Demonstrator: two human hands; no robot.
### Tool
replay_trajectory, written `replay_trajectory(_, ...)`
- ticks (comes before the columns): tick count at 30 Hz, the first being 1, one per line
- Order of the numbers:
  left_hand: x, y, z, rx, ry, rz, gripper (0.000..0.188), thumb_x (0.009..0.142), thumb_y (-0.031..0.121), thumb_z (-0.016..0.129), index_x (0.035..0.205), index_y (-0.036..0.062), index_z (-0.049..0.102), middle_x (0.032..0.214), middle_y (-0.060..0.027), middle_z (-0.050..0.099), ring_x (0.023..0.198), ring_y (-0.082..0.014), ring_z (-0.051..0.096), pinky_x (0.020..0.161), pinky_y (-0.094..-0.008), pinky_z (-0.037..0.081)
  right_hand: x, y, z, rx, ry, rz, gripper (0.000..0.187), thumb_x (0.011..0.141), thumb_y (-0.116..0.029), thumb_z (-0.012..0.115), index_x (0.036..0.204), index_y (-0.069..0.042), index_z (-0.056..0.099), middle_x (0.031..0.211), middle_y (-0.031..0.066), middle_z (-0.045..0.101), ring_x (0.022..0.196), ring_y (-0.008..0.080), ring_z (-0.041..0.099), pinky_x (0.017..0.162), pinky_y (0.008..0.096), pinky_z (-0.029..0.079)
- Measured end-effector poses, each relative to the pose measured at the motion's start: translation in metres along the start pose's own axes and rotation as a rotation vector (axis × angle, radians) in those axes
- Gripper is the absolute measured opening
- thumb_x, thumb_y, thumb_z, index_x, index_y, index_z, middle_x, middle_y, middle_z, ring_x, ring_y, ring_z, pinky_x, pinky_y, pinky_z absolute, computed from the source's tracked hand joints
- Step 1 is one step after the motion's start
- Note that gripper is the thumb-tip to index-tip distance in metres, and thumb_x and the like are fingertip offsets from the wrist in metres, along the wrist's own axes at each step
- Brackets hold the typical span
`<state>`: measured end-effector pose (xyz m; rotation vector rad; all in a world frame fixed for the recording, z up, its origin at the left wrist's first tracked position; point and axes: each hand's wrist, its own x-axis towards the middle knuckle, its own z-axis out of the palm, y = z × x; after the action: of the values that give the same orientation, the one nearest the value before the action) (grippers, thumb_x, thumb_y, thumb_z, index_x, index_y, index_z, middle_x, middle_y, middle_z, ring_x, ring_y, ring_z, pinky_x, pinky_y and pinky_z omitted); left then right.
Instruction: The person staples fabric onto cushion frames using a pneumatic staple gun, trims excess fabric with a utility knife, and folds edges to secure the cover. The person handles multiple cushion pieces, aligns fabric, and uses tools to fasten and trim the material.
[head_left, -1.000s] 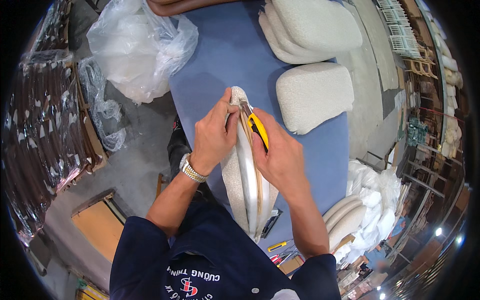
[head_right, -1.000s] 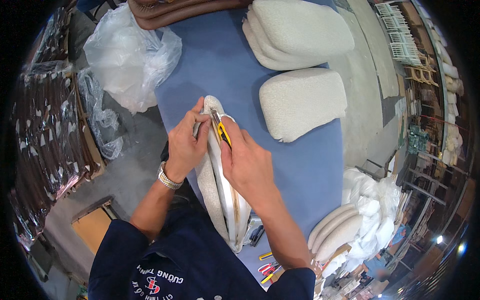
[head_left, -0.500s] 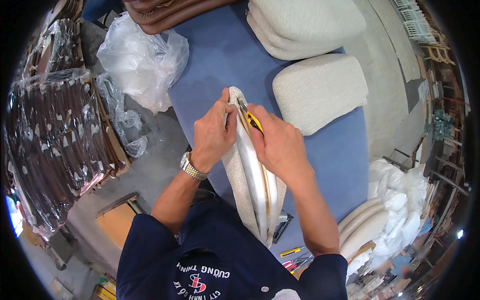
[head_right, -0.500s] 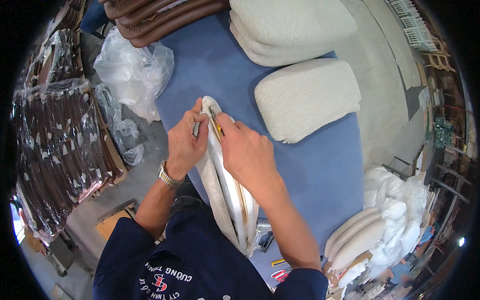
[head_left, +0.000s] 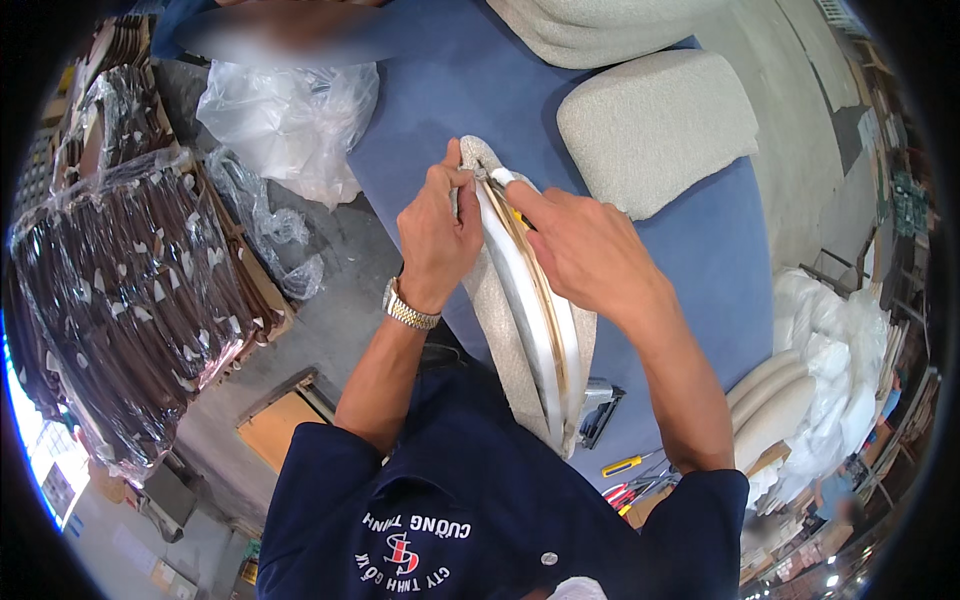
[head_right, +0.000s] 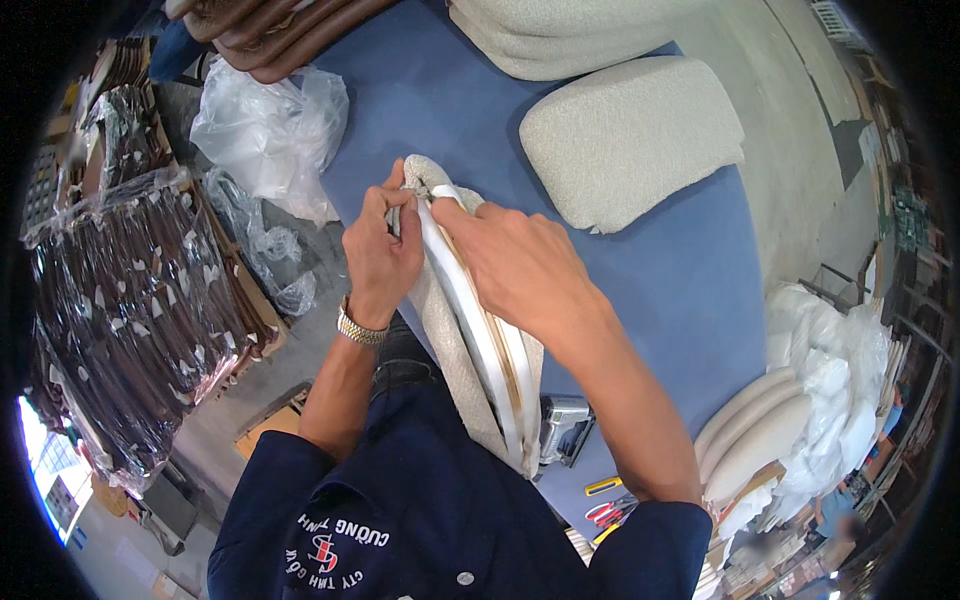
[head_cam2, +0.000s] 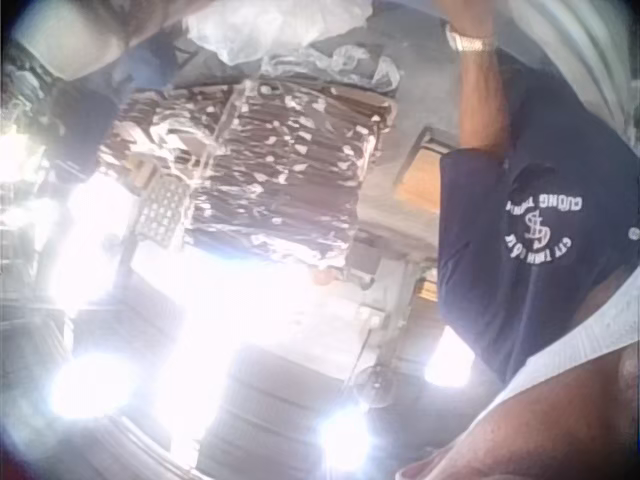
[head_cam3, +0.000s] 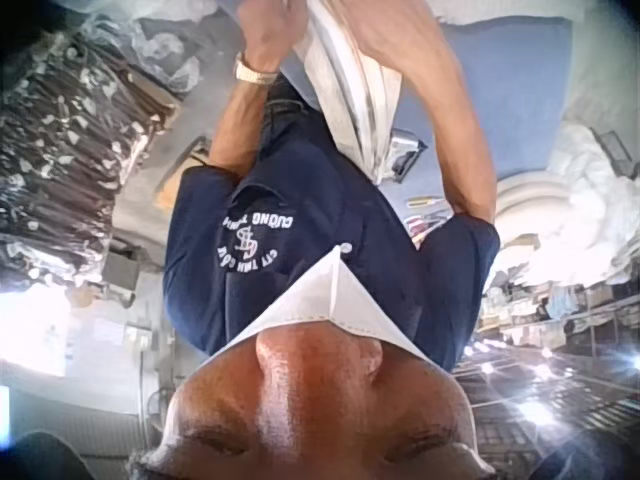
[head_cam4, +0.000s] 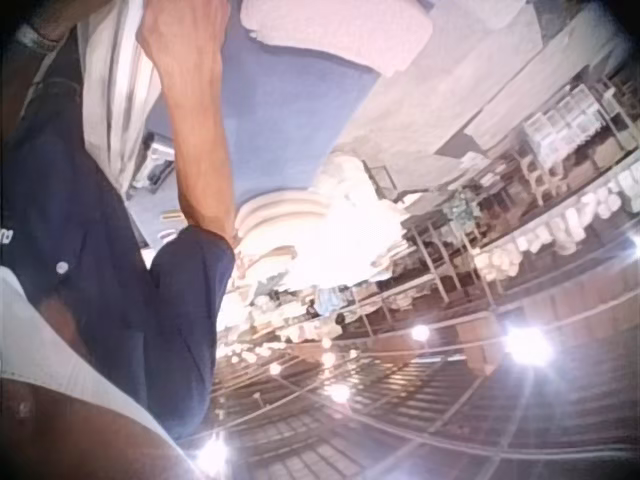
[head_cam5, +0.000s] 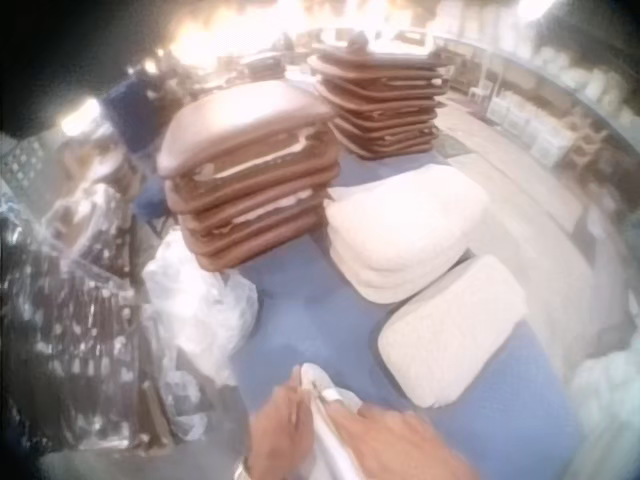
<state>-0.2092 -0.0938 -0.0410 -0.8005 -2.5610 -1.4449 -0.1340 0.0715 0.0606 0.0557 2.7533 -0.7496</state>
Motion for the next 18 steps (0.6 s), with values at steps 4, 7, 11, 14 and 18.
replay_trajectory(4, 0.004, -0.001, -0.002, -0.068, -0.029, 0.010, 0.014, 0.092, -0.002, 0.069, 0.101, 0.0041, 0.059, 0.130, -0.0257, 0.070, 0.057, -0.0250, 0.068, 0.053, -0.0341, 0.053, -0.018, -0.009, 0.013, 0.038, 0.114, 0.142, 0.043, 0.097, -0.010, 0.065, 0.138, -0.013, 0.051, 0.101, 0.0167, 0.071, 0.090, 0.0410, 0.070, 0.075, 0.0504, 0.056)
replay_trajectory(7, 0.006, 0.000, -0.005, -0.115, -0.078, -0.012, 0.010, 0.093, -0.001, 0.068, 0.099, 0.0022, 0.061, 0.136, -0.0253, 0.067, 0.061, -0.0251, 0.070, 0.055, -0.0346, 0.053, -0.044, -0.006, 0.035, 0.118, 0.619, 0.047, 0.050, 0.099, -0.012, 0.066, 0.147, -0.013, 0.052, 0.114, 0.0180, 0.073, 0.090, 0.0335, 0.075, 0.075, 0.0412, 0.059)
replay_trajectory(11, 0.000, 0.003, -0.023, -0.129, -0.080, 0.121, 0.008, 0.093, 0.001, 0.070, 0.096, 0.0015, 0.063, 0.152, -0.0245, 0.056, 0.112, -0.0350, 0.068, 0.090, -0.0400, 0.054, -0.125, 0.017, 0.050, 0.566, 0.763, 0.706, 0.048, 0.098, -0.014, 0.068, 0.144, -0.011, 0.055, 0.106, 0.0189, 0.075, 0.088, 0.0383, 0.074, 0.078, 0.0479, 0.058)
replay_trajectory(14, 0.008, -0.002, -0.036, -0.211, -0.222, 0.197, 0.007, 0.095, 0.004, 0.071, 0.095, 0.0018, 0.064, 0.160, -0.0216, 0.050, 0.149, -0.0403, 0.044, 0.117, -0.0462, 0.039, -0.206, 0.094, 0.138, 0.346, 0.608, 0.931, 0.047, 0.096, -0.016, 0.072, 0.141, -0.009, 0.059, 0.103, 0.0188, 0.075, 0.093, 0.0384, 0.074, 0.084, 0.0478, 0.056)
replay_trajectory(18, 0.028, -0.010, -0.061, -0.513, -0.506, -0.037, 0.002, 0.096, 0.006, 0.071, 0.095, 0.0062, 0.070, 0.164, -0.0164, 0.047, 0.163, -0.0320, 0.017, 0.130, -0.0462, 0.016, -0.209, 0.078, 0.164, -0.091, 0.917, 0.683, 0.039, 0.094, -0.020, 0.075, 0.131, -0.008, 0.070, 0.112, 0.0186, 0.075, 0.106, 0.0365, 0.071, 0.091, 0.0448, 0.055)
